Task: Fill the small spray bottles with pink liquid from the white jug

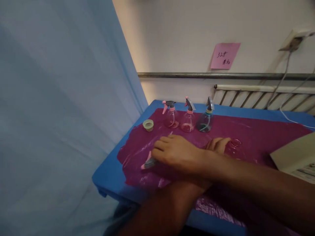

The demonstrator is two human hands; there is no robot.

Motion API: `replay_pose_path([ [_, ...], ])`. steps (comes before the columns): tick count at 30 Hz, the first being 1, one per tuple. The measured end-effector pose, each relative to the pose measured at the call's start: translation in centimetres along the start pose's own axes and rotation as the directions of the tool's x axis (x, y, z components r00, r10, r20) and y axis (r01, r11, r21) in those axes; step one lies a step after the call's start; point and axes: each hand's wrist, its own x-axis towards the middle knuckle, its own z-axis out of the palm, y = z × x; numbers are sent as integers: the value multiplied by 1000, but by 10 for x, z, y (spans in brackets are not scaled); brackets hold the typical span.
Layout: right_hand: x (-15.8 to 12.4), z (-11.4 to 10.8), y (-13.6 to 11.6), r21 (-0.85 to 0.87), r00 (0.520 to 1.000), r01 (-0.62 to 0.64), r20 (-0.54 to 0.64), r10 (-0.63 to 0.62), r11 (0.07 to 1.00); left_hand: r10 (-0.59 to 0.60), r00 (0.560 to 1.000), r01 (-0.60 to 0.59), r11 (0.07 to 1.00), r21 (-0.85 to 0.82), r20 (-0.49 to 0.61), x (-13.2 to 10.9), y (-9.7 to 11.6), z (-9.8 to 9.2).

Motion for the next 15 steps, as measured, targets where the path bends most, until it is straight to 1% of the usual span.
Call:
replay_pose_path([
  [1, 17, 11, -2, -35, 997, 52, 61, -50, 998, 27, 999, -27, 1000, -15, 38, 0, -2, -2],
  [3, 47, 29, -4, -62, 982, 92, 168, -81, 994, 42, 996, -40, 999, -26, 78, 1, -4, -6],
  [5, 67, 42, -2, -71, 967, 55, 251, -36, 996, 30, 994, -26, 999, -39, 102, 3, -6, -8],
  [6, 72, 48, 1, -75, 960, 29, 280, -7, 997, 17, 993, -11, 999, -49, 114, 4, -6, -8],
  [8, 74, 59, 6, -82, 950, -19, 309, 44, 996, -27, 992, 34, 998, -57, 127, 5, -6, -5],
  [11, 66, 71, 11, -85, 942, -66, 324, 90, 994, -74, 992, 80, 996, -48, 106, 5, -7, 2],
  [13, 59, 72, 10, -81, 940, -84, 324, 106, 993, -68, 994, 72, 996, -51, 86, 4, -8, 5],
  [15, 53, 65, 6, -81, 943, -105, 309, 125, 991, -66, 996, 68, 997, -45, 53, 3, -10, 7],
])
